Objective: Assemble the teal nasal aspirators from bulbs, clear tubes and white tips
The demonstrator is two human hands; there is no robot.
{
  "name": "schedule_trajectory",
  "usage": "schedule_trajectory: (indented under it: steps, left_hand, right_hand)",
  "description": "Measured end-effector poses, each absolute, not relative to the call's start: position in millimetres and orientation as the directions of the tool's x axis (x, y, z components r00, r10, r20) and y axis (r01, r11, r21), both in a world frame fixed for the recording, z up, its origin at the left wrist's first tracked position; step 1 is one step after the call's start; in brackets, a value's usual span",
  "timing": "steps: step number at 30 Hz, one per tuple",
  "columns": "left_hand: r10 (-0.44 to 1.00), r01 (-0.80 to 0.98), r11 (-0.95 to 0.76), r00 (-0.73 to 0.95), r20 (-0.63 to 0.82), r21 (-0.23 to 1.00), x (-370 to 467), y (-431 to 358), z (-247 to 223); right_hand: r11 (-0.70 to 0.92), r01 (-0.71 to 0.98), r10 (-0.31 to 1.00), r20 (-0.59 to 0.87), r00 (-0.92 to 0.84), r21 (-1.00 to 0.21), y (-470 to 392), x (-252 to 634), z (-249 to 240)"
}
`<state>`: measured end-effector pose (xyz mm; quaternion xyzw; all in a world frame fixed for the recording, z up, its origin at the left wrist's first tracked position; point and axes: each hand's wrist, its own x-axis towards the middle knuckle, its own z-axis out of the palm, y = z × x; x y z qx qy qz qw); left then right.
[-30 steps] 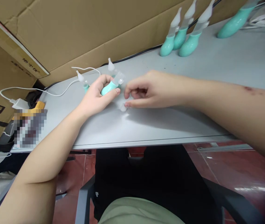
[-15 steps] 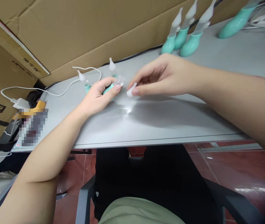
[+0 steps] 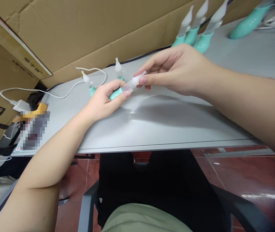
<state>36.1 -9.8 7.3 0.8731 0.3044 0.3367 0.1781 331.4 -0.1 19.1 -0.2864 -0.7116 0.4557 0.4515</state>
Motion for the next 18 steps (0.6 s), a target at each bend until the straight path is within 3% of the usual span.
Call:
schedule_trajectory:
  steps: [9,18]
  left_hand:
    - [0.621,0.362,-0.767,0.628,0.469,0.53,42,-19,9]
    - [0.654,0.447,-0.746,0.631,0.417,0.493,43,-24,11]
  right_hand:
    - [0.286,-0.072,0.816,0.282,-0.505,-0.955,12,331,7]
    - [0.375,0.146,0.776,0.224,-0.589,-0.915,8,343,17]
